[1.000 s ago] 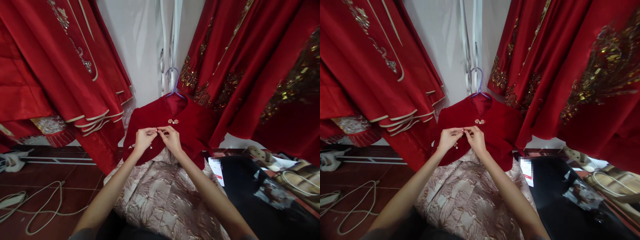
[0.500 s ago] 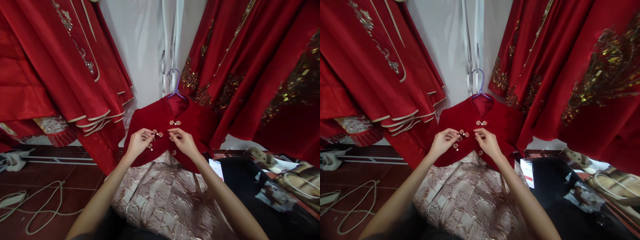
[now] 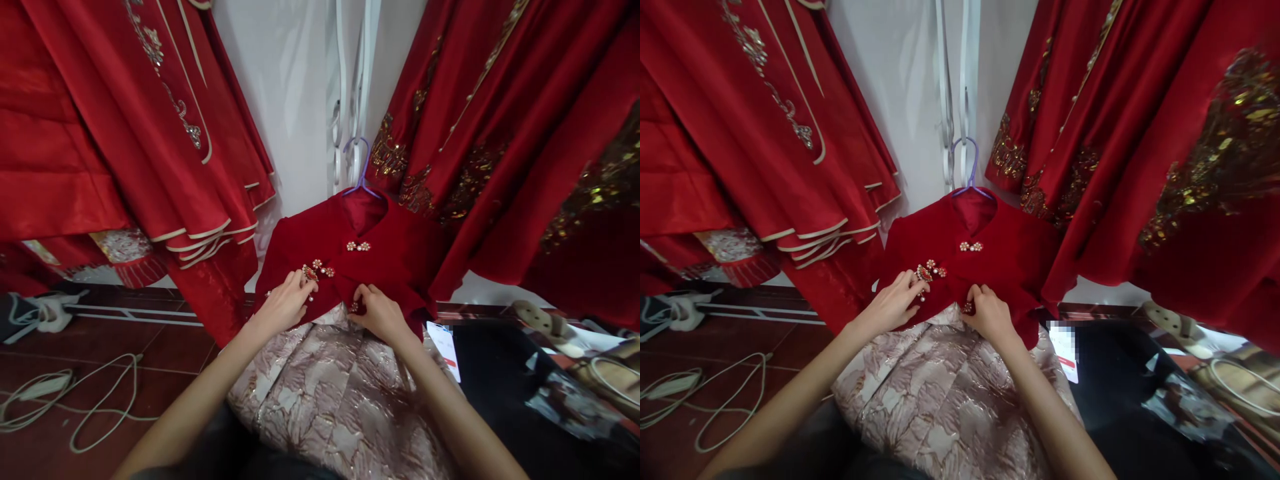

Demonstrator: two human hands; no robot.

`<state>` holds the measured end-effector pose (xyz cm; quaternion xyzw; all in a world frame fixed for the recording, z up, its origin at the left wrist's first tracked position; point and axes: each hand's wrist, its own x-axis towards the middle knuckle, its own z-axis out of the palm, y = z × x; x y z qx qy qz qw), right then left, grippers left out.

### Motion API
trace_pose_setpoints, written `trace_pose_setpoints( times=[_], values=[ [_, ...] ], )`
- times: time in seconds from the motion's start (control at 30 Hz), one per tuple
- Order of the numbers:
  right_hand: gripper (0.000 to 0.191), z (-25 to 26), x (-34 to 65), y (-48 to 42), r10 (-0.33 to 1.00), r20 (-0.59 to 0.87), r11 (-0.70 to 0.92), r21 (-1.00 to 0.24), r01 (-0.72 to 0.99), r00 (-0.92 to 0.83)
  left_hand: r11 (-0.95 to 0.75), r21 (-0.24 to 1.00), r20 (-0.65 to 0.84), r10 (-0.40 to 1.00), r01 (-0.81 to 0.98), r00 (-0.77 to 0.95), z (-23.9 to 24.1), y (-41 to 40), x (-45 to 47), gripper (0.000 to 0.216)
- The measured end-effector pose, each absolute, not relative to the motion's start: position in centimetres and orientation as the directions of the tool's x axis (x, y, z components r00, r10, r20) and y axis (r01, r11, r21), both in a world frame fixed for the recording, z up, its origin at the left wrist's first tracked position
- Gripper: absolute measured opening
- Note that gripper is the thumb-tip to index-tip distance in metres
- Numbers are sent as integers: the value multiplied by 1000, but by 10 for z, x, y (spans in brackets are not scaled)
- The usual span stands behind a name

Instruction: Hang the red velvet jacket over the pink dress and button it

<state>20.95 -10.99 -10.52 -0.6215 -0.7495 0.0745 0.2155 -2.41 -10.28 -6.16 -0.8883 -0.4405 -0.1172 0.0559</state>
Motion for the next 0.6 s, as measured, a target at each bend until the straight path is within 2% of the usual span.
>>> trace_pose_setpoints(
  times=[0.07, 0.13, 0.27, 0.37, 0.43, 0.6],
  values=[
    [23, -110, 207, -109, 953, 275, 225, -363, 904, -127, -631, -51, 251, 742, 774, 621, -65, -98, -29, 31],
    [22, -114, 209, -105, 948, 297, 233, -398, 887, -116, -628, -83, 270, 733, 774, 624, -69, -93, -30, 29],
    [24, -118, 225, -94, 964, 244, 238, -617, 750, -105, -590, -69, 331, 747, 804, 576, -79, -87, -28, 25],
    [18, -109, 244, -90, 969, 166, 238, -812, 533, -181, -600, 12, 301, 765, 800, 569, -83, -85, -27, 24],
    [17, -96, 254, -93, 964, 131, 215, -895, 392, -231, -626, 95, 270, 765, 774, 585, -85, -85, -26, 19],
    [25, -63, 248, -112, 944, 80, 143, -974, 177, -321, -695, 349, 298, 718, 629, 628, -93, -92, -12, 15]
  ],
)
